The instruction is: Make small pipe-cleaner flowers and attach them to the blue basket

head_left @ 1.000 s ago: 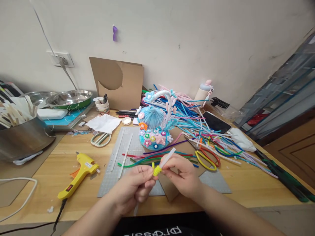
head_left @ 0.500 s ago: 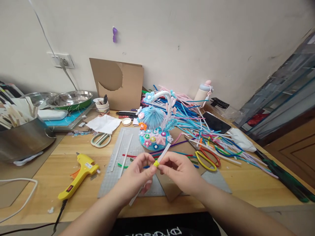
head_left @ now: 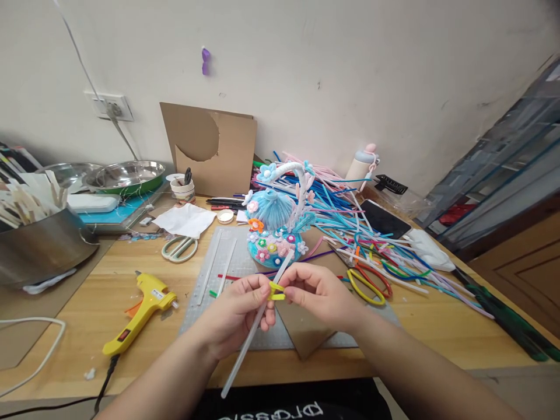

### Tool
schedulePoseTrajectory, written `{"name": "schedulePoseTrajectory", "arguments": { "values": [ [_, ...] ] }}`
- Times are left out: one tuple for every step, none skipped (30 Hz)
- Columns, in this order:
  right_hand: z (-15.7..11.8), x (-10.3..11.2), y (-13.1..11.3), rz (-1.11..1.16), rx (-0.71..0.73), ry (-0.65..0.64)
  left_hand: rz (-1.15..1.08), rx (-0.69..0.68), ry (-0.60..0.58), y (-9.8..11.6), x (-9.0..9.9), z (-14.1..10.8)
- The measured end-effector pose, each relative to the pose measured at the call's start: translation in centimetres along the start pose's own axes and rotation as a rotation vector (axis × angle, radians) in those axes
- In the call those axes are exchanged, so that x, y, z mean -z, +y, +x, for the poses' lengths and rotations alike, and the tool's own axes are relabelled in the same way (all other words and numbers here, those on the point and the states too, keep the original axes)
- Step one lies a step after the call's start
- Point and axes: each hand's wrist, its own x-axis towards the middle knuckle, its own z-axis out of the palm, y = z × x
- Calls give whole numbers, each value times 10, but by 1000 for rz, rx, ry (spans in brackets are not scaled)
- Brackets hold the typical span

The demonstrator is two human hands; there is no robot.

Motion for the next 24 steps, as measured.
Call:
{"name": "schedulePoseTrajectory", "arguments": {
  "values": [
    [-1,-2,3,-83,85,35,-36,-1,6,-1,-1,1],
    [-2,-4,6,-177,179,71,-66,-7,16,-2,-3,2],
    [-4,-6,9,-267,269,102,-92,-18,29,-2,-4,3],
    [-5,-9,11,-339,345,129,-115,-30,45,-3,-6,4],
    [-7,-11,14,-386,401,156,-137,-42,63,-4,-8,4],
    [-8,-13,16,-413,434,186,-158,-49,83,-4,-11,4],
    [-9,-14,18,-425,452,221,-177,-51,102,-5,-13,4],
    [-10,-16,19,-428,461,251,-191,-47,118,-5,-15,4],
    [-10,-17,21,-428,468,276,-202,-43,128,-5,-18,4],
    [-11,-18,22,-428,471,298,-211,-41,133,-5,-20,4],
    [-11,-19,23,-431,471,317,-217,-43,131,-5,-21,4],
    [-12,-20,23,-434,467,335,-219,-49,130,-6,-22,4],
    [-12,-21,23,-439,456,350,-216,-60,133,-7,-23,5],
    [-12,-23,24,-444,435,365,-207,-76,142,-8,-24,6],
    [-12,-25,24,-445,407,379,-190,-98,156,-10,-24,7],
    [-12,-27,23,-441,372,389,-165,-125,173,-12,-25,8],
    [-13,-29,23,-423,333,398,-133,-154,189,-14,-25,9],
    [-12,-30,22,-383,285,400,-96,-185,204,-15,-25,10],
    [-12,-31,21,-307,230,401,-56,-215,216,-17,-25,11],
    [-11,-31,21,-189,158,391,-12,-250,229,-18,-25,12],
    [-10,-29,20,-30,67,377,33,-290,239,-19,-25,12],
    [-8,-27,18,156,-53,330,80,-332,250,-19,-25,12],
    [-6,-24,17,350,-196,238,134,-378,260,-19,-25,11],
    [-4,-21,16,528,-343,118,190,-420,269,-18,-24,11]
  ]
}}
